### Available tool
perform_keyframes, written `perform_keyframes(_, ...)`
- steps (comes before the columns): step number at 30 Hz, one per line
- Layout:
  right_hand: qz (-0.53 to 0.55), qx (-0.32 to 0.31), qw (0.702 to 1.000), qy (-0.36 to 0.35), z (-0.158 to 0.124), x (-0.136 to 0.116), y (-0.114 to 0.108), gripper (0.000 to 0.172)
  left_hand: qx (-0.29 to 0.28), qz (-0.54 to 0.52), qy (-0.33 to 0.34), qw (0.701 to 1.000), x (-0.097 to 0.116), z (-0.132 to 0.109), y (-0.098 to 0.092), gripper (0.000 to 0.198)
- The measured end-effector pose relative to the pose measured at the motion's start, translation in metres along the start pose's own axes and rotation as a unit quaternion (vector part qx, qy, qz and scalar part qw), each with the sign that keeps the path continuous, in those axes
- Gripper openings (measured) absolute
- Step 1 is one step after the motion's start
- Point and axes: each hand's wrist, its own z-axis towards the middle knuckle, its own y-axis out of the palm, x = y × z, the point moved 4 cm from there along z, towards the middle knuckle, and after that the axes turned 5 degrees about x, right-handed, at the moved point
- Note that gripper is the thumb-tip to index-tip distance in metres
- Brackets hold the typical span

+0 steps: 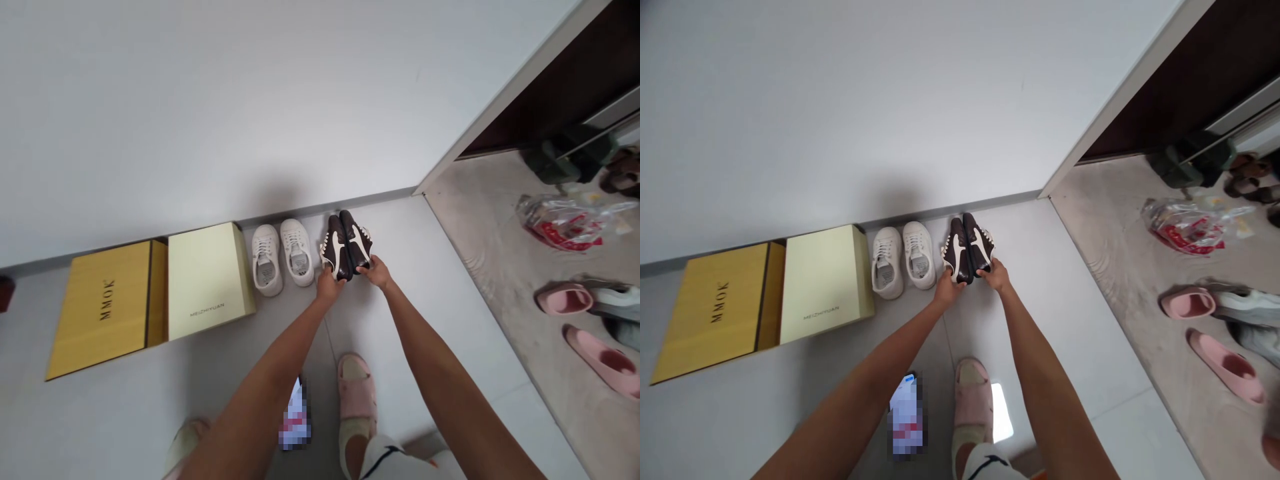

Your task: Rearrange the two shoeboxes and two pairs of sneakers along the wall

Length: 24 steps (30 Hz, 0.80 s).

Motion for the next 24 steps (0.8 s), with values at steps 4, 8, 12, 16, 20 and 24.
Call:
perform_keyframes(4, 0.006, -0.039, 0.999, 0.016, 0.004, 0.0, -0.007, 0.032, -0.039, 0.03, -0.003, 0.999, 0.003, 0.008, -0.001, 0.035)
perform_keyframes(8, -0.039, -0.041, 0.998, -0.016, 0.011, -0.013, -0.017, 0.029, -0.06, 0.104, 0.025, 0.992, 0.011, 0.009, -0.012, 0.028)
perform_keyframes(12, -0.167, -0.057, 0.982, -0.064, 0.015, -0.037, -0.021, 0.033, -0.085, 0.177, 0.055, 0.979, 0.029, 0.009, -0.024, 0.03)
perform_keyframes(16, -0.27, -0.079, 0.953, -0.108, 0.01, -0.057, -0.019, 0.029, -0.086, 0.208, 0.077, 0.971, 0.048, 0.012, -0.03, 0.033)
perform_keyframes(20, -0.309, -0.085, 0.94, -0.118, 0.005, -0.066, -0.017, 0.025, -0.081, 0.226, 0.087, 0.967, 0.062, 0.018, -0.032, 0.035)
perform_keyframes(24, -0.32, -0.081, 0.937, -0.114, 0.006, -0.069, -0.016, 0.025, -0.082, 0.245, 0.089, 0.962, 0.07, 0.023, -0.033, 0.035)
